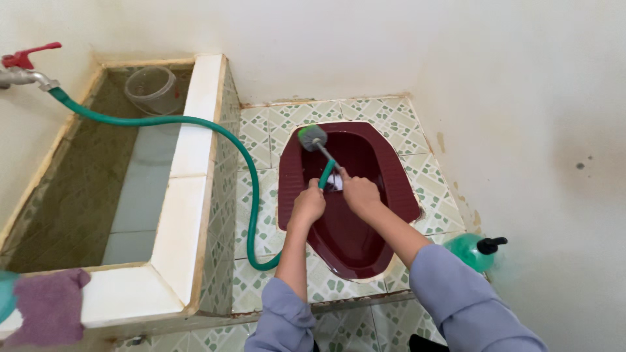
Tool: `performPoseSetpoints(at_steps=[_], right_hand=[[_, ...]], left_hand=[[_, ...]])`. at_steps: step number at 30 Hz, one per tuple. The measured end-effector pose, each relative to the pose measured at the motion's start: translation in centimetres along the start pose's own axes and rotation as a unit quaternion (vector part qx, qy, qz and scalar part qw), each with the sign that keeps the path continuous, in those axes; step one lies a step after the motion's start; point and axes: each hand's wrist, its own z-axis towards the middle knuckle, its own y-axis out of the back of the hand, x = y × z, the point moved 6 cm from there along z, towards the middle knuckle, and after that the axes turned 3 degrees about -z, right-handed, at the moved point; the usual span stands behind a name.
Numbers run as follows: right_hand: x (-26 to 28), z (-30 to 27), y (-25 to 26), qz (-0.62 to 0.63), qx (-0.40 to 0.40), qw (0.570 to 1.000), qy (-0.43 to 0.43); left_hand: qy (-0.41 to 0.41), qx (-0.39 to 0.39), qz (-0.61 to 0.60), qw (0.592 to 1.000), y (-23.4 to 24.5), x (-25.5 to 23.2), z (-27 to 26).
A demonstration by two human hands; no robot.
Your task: The person scrubs the floor and wall near a squat toilet using a hand brush and water from a hose. Then the person scrubs the inside of the squat toilet bowl with a long-handled brush while rinsing with the hose.
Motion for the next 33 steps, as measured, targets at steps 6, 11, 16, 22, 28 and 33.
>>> performPoseSetpoints(at_steps=[6,11,16,22,28,33], right_hand=[[1.5,-0.1,1.9,0.021,0.020,0.999,0.032],[2.2,0.7,1.5,0.039,0.017,0.999,-0.009],[2.6,2.3,0.0,0.001,0.052,0.999,0.013],[1.1,1.3,-0.7,0.022,0.007,0.999,-0.029],[1.1,0.3,0.2,0.011,0.007,1.000,0.023],[2.9,-0.1,1.1,0.024,0.041,0.999,0.001]], left_hand=[[-0.005,-0.003,0.007,1.000,0.3,0.0,0.6],[0.003,-0.002,-0.007,1.000,-0.2,1.0,0.6],[0.019,-0.029,-0.007,0.999,1.6,2.2,1.5],[0.007,-0.032,-0.021,0.999,0.9,2.8,1.4],[0.002,-0.023,-0.005,1.000,0.3,1.7,1.5],[0.013,-0.030,-0.015,0.999,1.2,2.0,0.4]])
